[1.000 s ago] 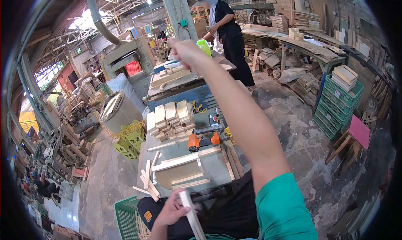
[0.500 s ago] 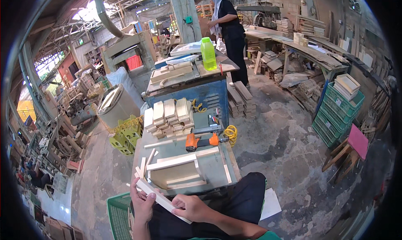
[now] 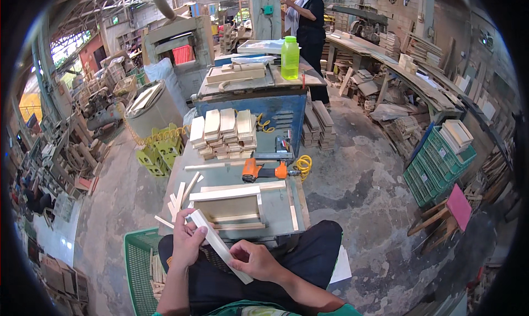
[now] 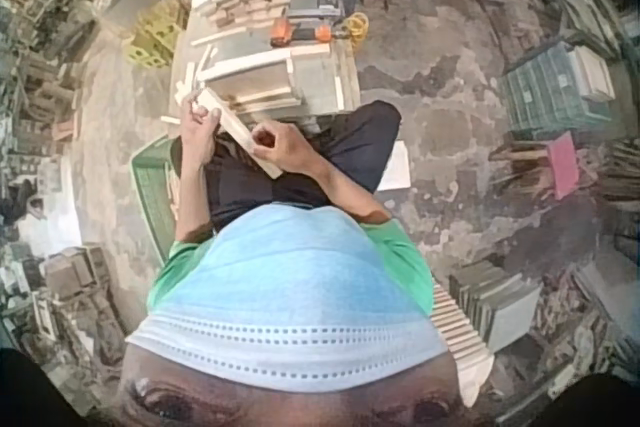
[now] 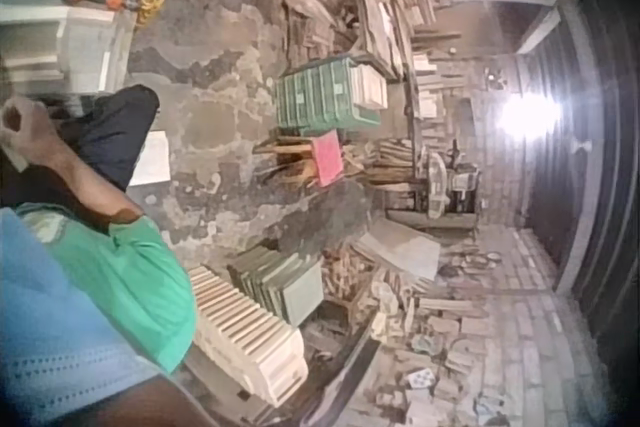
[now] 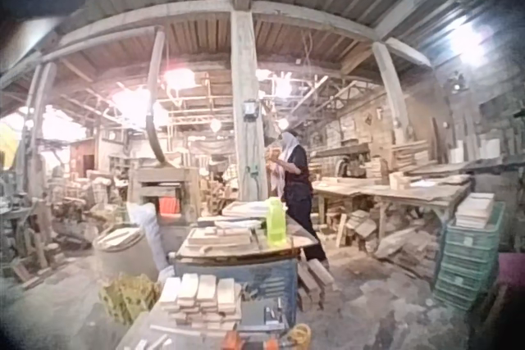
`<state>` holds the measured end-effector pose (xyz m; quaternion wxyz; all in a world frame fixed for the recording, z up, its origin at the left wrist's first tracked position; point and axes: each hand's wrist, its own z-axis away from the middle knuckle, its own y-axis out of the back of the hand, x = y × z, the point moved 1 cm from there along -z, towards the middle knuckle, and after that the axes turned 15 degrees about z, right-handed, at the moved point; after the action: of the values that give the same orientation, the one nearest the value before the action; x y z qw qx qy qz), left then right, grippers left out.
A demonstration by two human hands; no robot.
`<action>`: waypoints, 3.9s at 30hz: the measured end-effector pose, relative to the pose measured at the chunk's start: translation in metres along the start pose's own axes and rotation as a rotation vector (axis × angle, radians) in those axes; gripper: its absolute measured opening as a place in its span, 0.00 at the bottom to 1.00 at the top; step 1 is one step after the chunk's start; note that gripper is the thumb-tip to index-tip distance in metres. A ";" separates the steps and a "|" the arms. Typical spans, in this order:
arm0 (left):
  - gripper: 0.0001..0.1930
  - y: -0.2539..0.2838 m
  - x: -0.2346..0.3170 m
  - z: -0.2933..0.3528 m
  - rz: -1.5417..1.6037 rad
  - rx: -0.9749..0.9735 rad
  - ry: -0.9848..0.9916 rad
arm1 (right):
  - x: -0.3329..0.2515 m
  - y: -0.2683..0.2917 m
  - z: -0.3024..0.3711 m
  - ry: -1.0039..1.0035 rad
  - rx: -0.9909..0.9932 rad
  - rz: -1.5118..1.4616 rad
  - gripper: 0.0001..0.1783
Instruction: Assembling small wooden boxes using a pneumatic nail gun in a workshop environment.
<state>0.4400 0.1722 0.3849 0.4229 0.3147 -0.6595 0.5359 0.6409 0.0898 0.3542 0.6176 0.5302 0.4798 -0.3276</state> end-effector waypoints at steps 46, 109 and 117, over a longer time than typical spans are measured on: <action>0.30 0.117 -0.043 0.029 0.277 0.271 0.148 | 0.039 -0.094 -0.031 -0.279 -0.220 -0.007 0.12; 0.17 0.153 -0.028 0.046 0.633 0.359 0.071 | 0.012 -0.148 -0.061 -0.004 -0.140 0.487 0.15; 0.20 0.146 -0.034 0.062 0.421 0.461 0.227 | 0.031 -0.146 -0.047 -0.196 -0.423 0.040 0.15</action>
<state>0.3143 0.1435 0.2860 0.2913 0.1974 -0.5203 0.7781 0.5065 0.1062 0.2761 0.7650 0.3640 0.4649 -0.2573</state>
